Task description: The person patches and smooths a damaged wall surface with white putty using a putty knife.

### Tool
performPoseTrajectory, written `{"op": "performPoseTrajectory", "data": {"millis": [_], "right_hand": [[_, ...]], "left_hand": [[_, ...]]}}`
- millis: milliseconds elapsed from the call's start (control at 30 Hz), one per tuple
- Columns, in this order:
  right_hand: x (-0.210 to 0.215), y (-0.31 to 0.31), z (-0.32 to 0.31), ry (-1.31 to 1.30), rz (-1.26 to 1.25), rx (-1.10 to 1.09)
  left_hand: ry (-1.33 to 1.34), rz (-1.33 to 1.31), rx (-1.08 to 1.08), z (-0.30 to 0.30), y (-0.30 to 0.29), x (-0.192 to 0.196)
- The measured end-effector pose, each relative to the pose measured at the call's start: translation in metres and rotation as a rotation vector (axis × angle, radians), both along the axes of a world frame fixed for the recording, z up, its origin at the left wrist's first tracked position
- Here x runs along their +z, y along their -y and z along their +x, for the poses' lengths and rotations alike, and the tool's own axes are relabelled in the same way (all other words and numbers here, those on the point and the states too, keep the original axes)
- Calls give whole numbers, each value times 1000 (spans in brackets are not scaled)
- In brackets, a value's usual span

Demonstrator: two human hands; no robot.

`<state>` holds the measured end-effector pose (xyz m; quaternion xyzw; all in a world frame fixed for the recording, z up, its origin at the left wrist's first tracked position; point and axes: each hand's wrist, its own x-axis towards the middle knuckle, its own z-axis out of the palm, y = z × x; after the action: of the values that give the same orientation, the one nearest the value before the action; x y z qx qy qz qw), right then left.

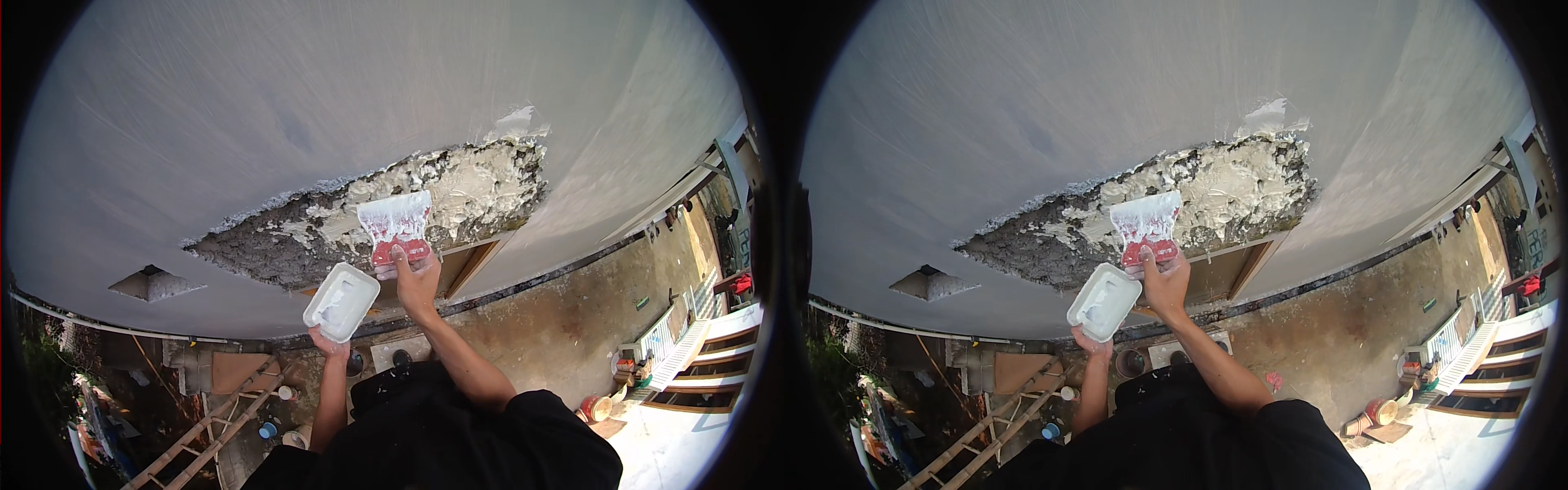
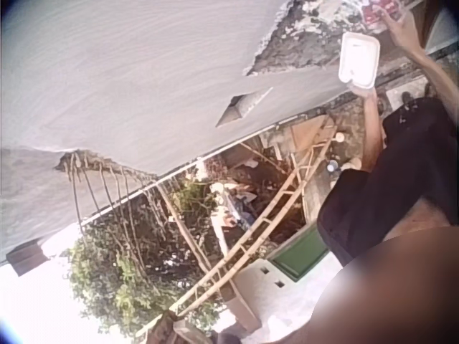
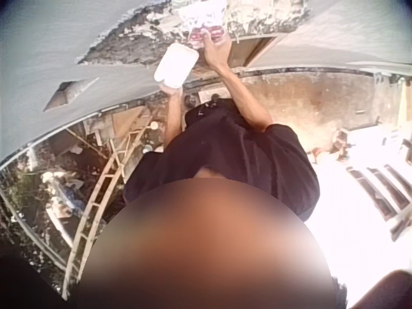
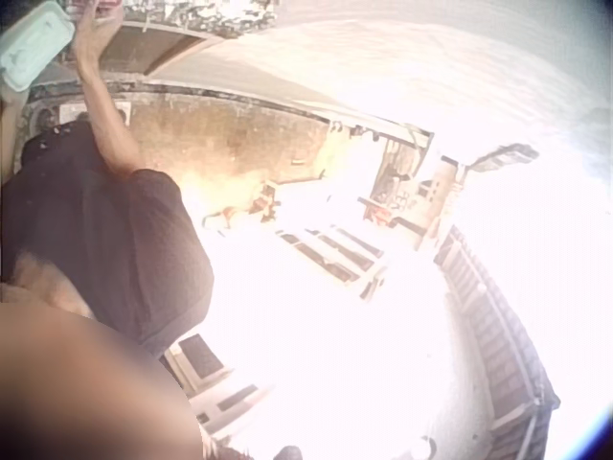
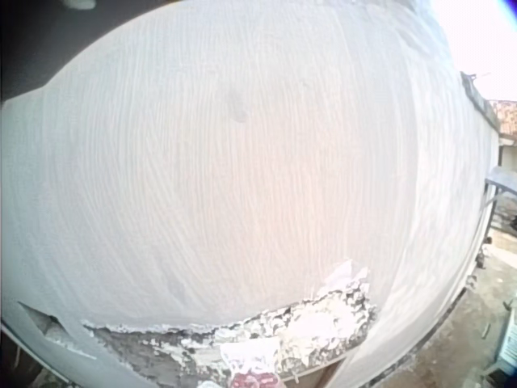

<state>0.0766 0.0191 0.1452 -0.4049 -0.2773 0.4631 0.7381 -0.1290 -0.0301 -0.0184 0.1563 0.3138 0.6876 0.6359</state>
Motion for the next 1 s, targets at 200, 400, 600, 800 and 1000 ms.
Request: {"op": "performPoseTrajectory", "data": {"millis": [200,400,600,800,1000], "right_hand": [[-16,6,64,66,-32,78],[-26,24,101,105,-97,111],[-43,68,114,312,-264,233],[-14,90,130,543,-383,301],[-12,89,129,870,-343,135]], "left_hand": [[55,6,-98,16,3,19],[-1,-102,-113,44,-5,5],[35,-71,-206,87,-14,17],[37,-28,-211,108,-19,13],[57,-16,-283,122,-17,27]]}}
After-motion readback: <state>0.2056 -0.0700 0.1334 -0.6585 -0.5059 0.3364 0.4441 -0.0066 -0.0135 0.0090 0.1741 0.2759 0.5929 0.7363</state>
